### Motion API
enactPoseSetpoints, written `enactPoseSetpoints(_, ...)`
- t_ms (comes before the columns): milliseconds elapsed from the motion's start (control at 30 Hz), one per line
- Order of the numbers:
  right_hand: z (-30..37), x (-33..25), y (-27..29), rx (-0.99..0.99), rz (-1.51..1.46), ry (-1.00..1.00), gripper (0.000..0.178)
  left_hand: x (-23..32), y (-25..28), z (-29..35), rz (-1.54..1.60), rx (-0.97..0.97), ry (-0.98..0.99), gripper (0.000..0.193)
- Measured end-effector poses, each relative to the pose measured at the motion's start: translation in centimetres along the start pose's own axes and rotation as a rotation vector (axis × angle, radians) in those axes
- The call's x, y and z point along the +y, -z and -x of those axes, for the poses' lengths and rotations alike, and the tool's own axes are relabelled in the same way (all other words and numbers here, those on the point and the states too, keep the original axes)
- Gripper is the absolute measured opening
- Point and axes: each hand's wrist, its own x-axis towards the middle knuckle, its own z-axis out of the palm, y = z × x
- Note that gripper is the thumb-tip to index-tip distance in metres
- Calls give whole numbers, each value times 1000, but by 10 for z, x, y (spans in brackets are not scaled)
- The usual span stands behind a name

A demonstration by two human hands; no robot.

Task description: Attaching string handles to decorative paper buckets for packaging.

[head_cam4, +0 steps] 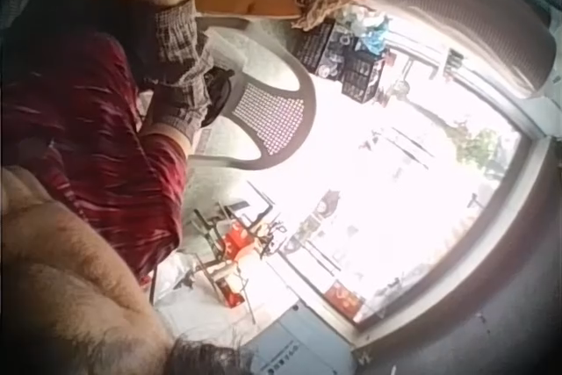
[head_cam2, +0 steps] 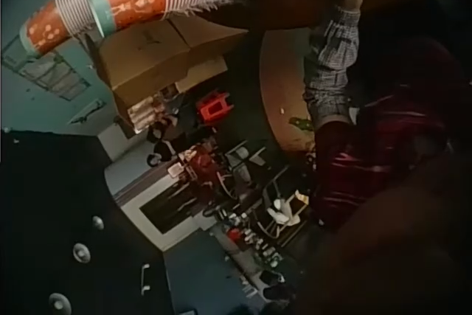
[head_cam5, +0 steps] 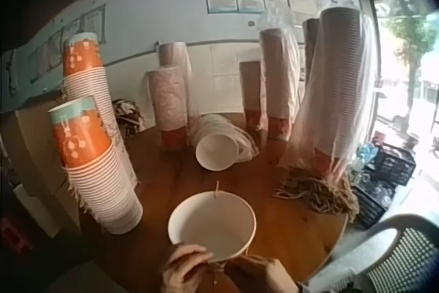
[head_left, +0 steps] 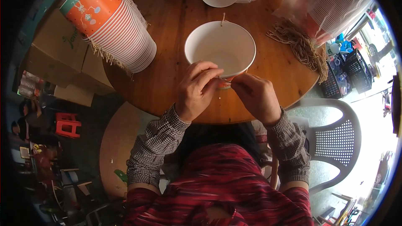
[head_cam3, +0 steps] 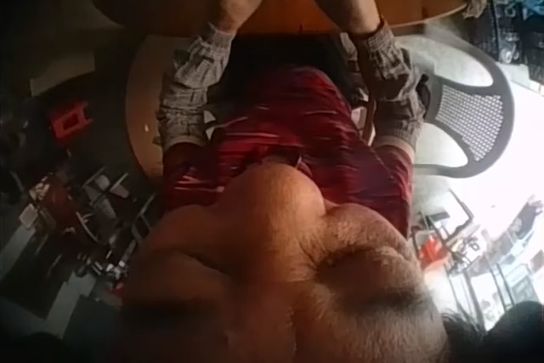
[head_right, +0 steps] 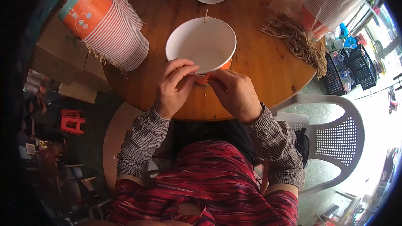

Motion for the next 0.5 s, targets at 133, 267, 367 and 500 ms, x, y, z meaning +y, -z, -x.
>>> enactPoseSetpoints(133, 0, 1, -2, -7, -42, 5, 10, 3, 1, -5, -25, -25, -87, 34)
enactPoseSetpoints(267, -1, -14, 4, -36, -137, -23, 10, 6, 2, -4, 22, -6, -39, 35)
enactPoseSetpoints(367, -3, -21, 5, -57, -104, 26, 10, 5, 5, -2, 21, 0, -89, 34)
enactPoseSetpoints(500, -6, -19, 4, -62, 23, 148, 11, 6, 5, -2, 56, -37, -84, 27)
